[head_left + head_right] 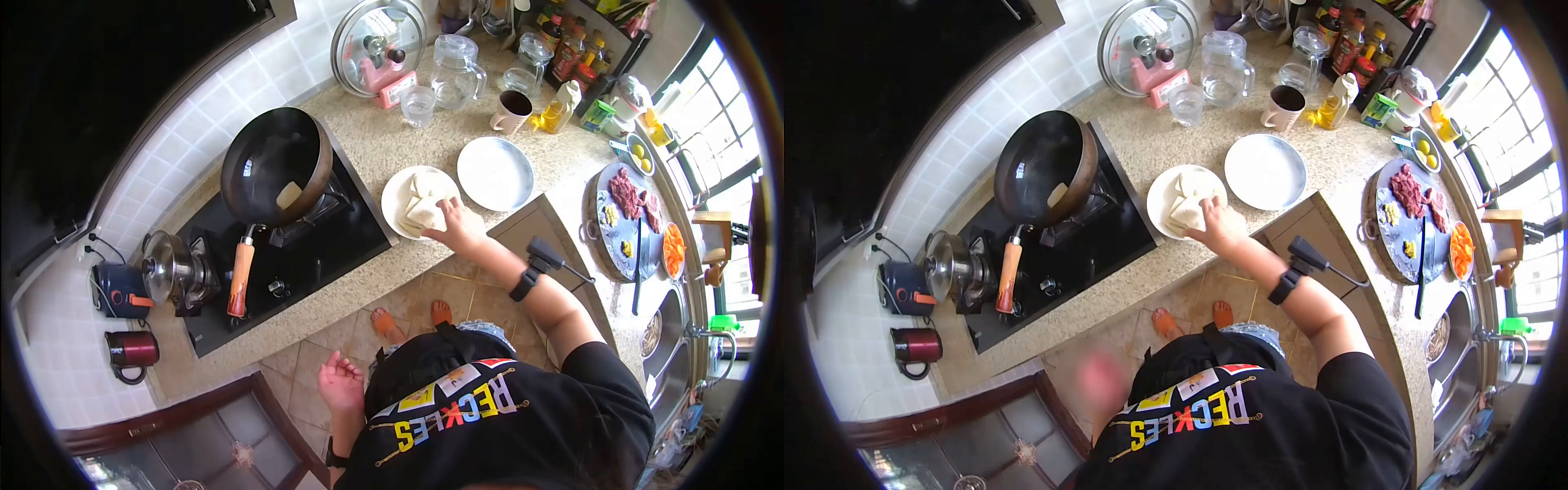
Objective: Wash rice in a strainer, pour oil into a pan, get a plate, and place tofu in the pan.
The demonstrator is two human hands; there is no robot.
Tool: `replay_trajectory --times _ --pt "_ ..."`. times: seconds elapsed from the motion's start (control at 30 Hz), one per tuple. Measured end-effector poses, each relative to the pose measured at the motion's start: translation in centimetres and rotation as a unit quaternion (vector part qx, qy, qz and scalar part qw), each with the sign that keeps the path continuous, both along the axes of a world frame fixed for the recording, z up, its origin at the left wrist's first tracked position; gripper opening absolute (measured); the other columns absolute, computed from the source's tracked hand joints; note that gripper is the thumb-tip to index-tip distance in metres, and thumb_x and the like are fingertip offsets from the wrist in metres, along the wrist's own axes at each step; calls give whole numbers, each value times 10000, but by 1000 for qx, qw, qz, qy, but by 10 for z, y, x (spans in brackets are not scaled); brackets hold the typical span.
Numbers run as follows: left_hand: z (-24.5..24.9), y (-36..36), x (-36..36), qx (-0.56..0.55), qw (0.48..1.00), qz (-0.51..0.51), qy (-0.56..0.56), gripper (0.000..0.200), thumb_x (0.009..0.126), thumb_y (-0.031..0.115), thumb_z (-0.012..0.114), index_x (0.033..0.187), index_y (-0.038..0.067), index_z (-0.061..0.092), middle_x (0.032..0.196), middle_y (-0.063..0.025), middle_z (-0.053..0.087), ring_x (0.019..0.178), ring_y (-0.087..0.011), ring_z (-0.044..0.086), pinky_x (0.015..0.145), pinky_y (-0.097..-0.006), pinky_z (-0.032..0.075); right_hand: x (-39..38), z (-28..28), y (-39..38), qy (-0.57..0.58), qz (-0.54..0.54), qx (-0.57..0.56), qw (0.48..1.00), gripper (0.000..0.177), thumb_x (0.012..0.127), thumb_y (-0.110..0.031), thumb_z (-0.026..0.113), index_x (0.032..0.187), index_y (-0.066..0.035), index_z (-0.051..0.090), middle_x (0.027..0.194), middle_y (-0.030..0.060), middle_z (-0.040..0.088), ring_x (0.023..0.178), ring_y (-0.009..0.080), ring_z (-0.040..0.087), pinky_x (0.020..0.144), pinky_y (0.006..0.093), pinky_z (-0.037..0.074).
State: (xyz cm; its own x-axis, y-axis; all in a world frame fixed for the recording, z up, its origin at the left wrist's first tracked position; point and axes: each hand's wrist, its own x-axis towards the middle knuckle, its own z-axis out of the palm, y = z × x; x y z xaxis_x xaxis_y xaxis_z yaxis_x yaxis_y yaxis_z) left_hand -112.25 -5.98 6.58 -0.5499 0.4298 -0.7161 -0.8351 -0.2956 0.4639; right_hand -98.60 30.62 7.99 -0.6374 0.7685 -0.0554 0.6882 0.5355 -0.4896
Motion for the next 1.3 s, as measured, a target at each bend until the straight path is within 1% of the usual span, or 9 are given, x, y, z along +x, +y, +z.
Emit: replay_trajectory --times 0.07,0.2,0.37,0.63,0.77,0.8,1.03,1.2,1.3 --pt "1 1 13 -7 1000 1 14 361 887 363 396 1028 64 539 808 -41 531 723 -162 489 682 -304 431 -10 3 -5 -54 14 -19 998 780 691 -470 674 1200 47 386 1175 273 407 1006 372 515 832 417 449" --pt "-3 -8 34 -31 999 36 13 349 887 356 392 1020 67 536 804 -46 534 722 -168 495 679 -307 433 -15 -22 -5 -46 13 43 998 784 690 -442 681 1225 43 375 1170 249 429 1119 379 418 882 445 402" --pt "-6 -10 53 -54 998 16 5 306 884 329 409 989 73 539 776 -44 542 714 -173 511 671 -302 435 -22 -34 4 -96 57 54 992 518 748 -340 600 1138 -36 445 971 167 573 970 320 535 780 414 473" --pt "-14 -7 48 -54 997 -36 31 195 877 233 473 954 72 553 755 -24 557 694 -147 532 639 -285 440 -23 -32 7 -74 84 101 989 324 735 -200 523 985 2 491 867 181 611 842 315 588 691 421 506" --pt "-2 4 40 -80 995 -42 47 126 868 174 505 922 81 570 729 -15 564 658 -127 545 589 -262 445 -26 -31 1 -82 73 138 984 363 745 -235 527 1013 6 488 860 190 608 868 319 580 691 404 505" --pt "-1 5 36 -79 995 -41 46 126 868 174 505 922 81 570 729 -15 564 658 -127 545 589 -262 445 -26 -36 3 -89 83 132 984 483 743 -265 556 1125 11 447 863 197 592 845 335 575 696 394 505" --pt "0 8 12 -98 987 -93 85 107 862 134 516 931 92 586 765 -14 584 682 -116 563 582 -241 457 -27 -37 7 -115 86 90 986 470 732 -198 547 1129 20 423 834 195 594 841 327 580 681 410 510" --pt "-1 8 -14 -100 983 -121 94 105 856 132 531 926 90 597 764 -15 588 676 -108 563 583 -231 456 -26 -28 -8 -122 87 132 980 623 759 -365 623 1197 1 377 942 180 579 912 326 565 695 408 511" --pt "-5 7 -27 -103 981 -129 102 109 853 129 537 930 84 600 757 -13 588 667 -101 561 580 -224 453 -29 -32 -5 -139 59 112 982 588 767 -339 622 1214 -42 380 940 161 585 909 331 570 711 401 505"
